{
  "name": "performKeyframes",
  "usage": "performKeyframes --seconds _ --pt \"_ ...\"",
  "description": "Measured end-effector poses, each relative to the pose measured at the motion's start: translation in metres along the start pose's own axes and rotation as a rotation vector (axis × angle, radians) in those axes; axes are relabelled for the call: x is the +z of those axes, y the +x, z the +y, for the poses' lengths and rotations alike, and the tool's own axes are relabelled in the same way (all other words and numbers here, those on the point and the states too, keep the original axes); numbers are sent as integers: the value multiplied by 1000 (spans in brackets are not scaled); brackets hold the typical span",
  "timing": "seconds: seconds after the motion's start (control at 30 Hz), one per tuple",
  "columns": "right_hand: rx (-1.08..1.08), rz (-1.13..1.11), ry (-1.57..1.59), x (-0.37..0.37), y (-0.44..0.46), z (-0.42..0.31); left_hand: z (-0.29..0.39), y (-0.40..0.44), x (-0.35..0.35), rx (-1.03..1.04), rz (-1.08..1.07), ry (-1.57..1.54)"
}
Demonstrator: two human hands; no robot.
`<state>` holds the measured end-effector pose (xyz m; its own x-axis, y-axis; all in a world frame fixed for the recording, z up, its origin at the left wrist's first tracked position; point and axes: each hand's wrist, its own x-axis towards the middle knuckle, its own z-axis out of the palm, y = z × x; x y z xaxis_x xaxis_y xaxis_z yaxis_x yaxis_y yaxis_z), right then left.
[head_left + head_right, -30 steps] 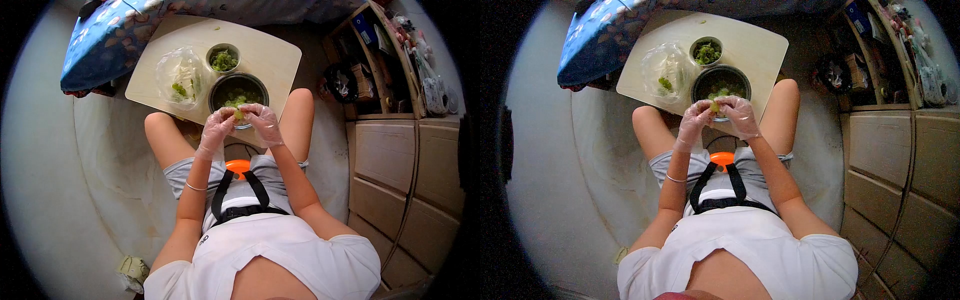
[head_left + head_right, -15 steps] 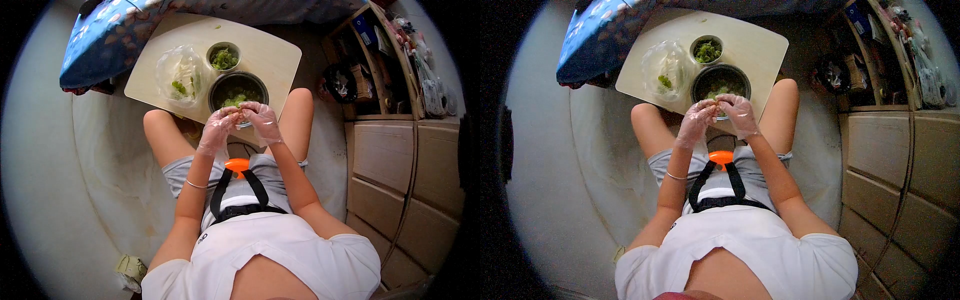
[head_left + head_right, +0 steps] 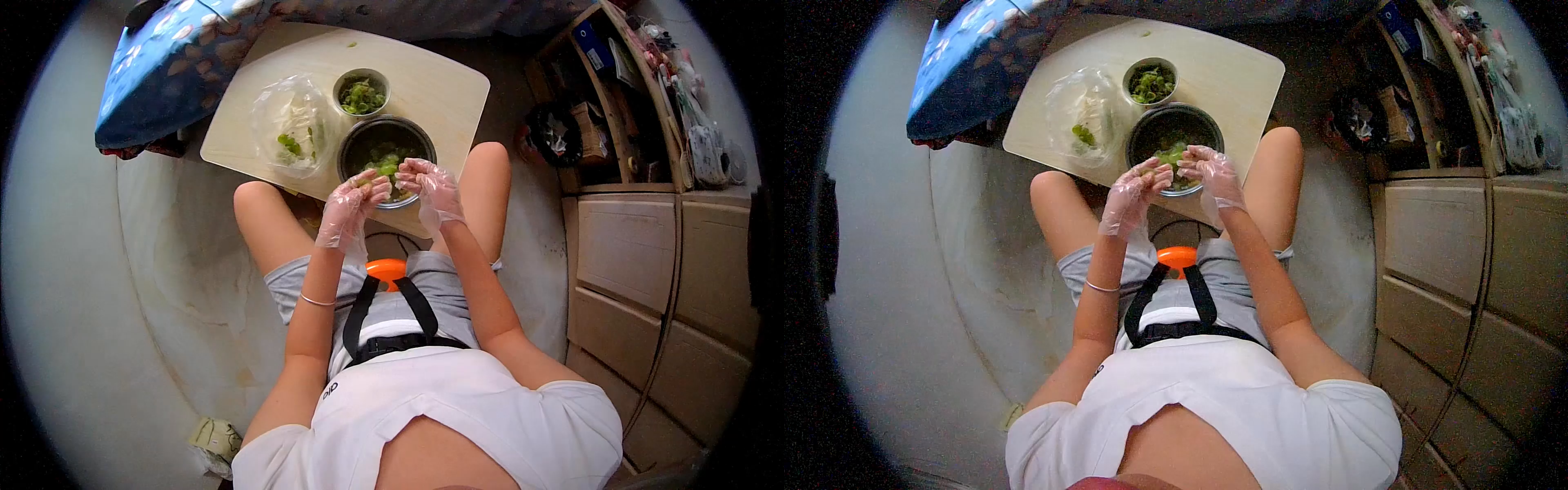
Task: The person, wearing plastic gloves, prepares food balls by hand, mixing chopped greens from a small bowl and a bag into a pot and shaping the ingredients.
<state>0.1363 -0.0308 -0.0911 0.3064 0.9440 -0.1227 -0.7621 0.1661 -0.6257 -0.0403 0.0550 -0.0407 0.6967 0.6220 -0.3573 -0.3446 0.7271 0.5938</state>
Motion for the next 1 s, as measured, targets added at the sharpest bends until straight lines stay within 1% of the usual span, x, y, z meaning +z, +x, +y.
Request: performKeyframes --seconds 0.07,0.13,0.2,0.27,0.3,0.37,0.4,0.47,0.5,0.57,0.6,0.67,0.7,0.77,0.8,0.87,0.9,0.97,1.0 --pt "11 16 -60 0 -1 -1 1 1 -6 -2 67 220" --pt "-8 -18 -59 -4 -1 2 3 3 -10 6 99 273" --pt "-12 -2 -53 -7 -2 1 3 5 -10 13 127 329" --pt "-14 15 -49 -8 -3 0 1 7 -10 141 212 537" --pt "6 40 -53 -7 -3 -1 3 6 -4 140 210 537" --pt "24 71 -61 -6 -4 -4 8 6 7 382 216 1145" --pt "1 66 -29 -7 -4 -3 4 11 2 380 212 1142" --pt "-22 61 -1 -5 -4 -4 -6 23 -14 552 181 1432" --pt "-39 90 -46 -3 -4 -6 -4 22 -10 552 180 1429" --pt "-57 121 -97 0 -3 -11 0 18 -2 626 207 1602" --pt "-66 116 -151 3 0 -16 2 14 1 628 206 1597" --pt "-71 103 -209 9 9 -28 8 8 7 559 235 1360" --pt "-68 86 -267 20 14 -40 8 9 3 566 242 1356" --pt "-60 56 -328 31 27 -53 7 10 -9 439 225 1194" --pt "-88 35 -348 34 38 -59 8 10 -10 450 234 1189" --pt "-184 -3 -404 37 63 -65 8 6 -9 549 153 1359" --pt "-181 -16 -409 51 73 -72 9 4 -7 558 164 1354" --pt "-165 199 -700 88 90 -90 10 3 -2 703 105 1507" --pt "-254 245 -846 84 111 -82 10 2 -1 664 77 1443"
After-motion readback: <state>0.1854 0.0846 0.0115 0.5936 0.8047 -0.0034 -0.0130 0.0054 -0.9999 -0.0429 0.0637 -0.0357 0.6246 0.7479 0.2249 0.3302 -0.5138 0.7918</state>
